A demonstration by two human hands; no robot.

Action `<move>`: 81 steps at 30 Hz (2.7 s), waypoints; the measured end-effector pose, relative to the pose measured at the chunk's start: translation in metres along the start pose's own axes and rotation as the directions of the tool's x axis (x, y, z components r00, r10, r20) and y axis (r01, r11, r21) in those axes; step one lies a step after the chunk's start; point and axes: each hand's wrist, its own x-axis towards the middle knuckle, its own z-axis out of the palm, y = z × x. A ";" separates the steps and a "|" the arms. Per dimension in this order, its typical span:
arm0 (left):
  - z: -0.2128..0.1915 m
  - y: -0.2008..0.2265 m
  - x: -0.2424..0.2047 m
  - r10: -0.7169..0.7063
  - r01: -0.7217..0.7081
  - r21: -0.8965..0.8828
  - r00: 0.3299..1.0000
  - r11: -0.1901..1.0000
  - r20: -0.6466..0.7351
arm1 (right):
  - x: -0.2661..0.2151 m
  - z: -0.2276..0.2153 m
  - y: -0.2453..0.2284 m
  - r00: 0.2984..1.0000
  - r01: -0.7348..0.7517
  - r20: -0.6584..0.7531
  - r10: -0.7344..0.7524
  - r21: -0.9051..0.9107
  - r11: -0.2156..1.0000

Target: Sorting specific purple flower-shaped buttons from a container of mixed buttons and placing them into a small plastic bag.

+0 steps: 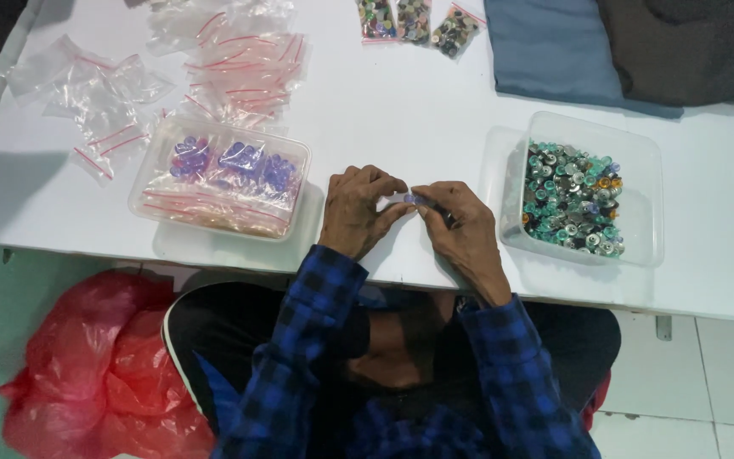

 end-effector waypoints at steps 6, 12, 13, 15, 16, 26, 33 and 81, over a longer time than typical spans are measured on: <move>0.006 -0.004 -0.001 0.009 -0.009 0.016 1.000 1.000 -0.009 | -0.001 -0.003 -0.003 1.000 -0.014 0.021 0.013 0.014 1.000; 0.006 -0.002 -0.001 0.008 -0.008 0.059 1.000 0.998 -0.009 | -0.001 -0.006 0.002 1.000 0.024 0.015 -0.024 -0.004 1.000; 0.005 -0.001 0.000 0.006 -0.006 0.059 1.000 0.998 -0.007 | 0.000 -0.006 0.001 1.000 0.021 0.015 -0.021 -0.002 1.000; 0.003 0.001 0.001 -0.009 0.009 0.039 1.000 0.999 -0.002 | 0.000 -0.008 -0.003 0.999 0.017 0.034 -0.016 -0.009 1.000; 0.002 0.000 -0.001 -0.010 0.010 0.034 1.000 0.999 0.002 | 0.000 -0.006 -0.003 0.999 0.012 0.034 -0.011 -0.012 1.000; -0.004 0.015 0.002 0.076 -0.076 0.019 0.996 0.997 -0.039 | -0.016 -0.010 -0.015 0.976 0.181 -0.100 -0.192 -0.114 0.977; -0.004 0.090 0.018 0.208 -0.239 -0.109 0.948 0.965 -0.240 | -0.038 -0.109 -0.032 0.900 0.307 -0.248 -0.358 -0.222 0.926; 0.141 0.123 0.095 0.439 -0.404 0.220 0.887 0.888 -0.144 | 0.069 -0.207 0.026 0.791 -0.208 0.428 0.437 -0.484 0.850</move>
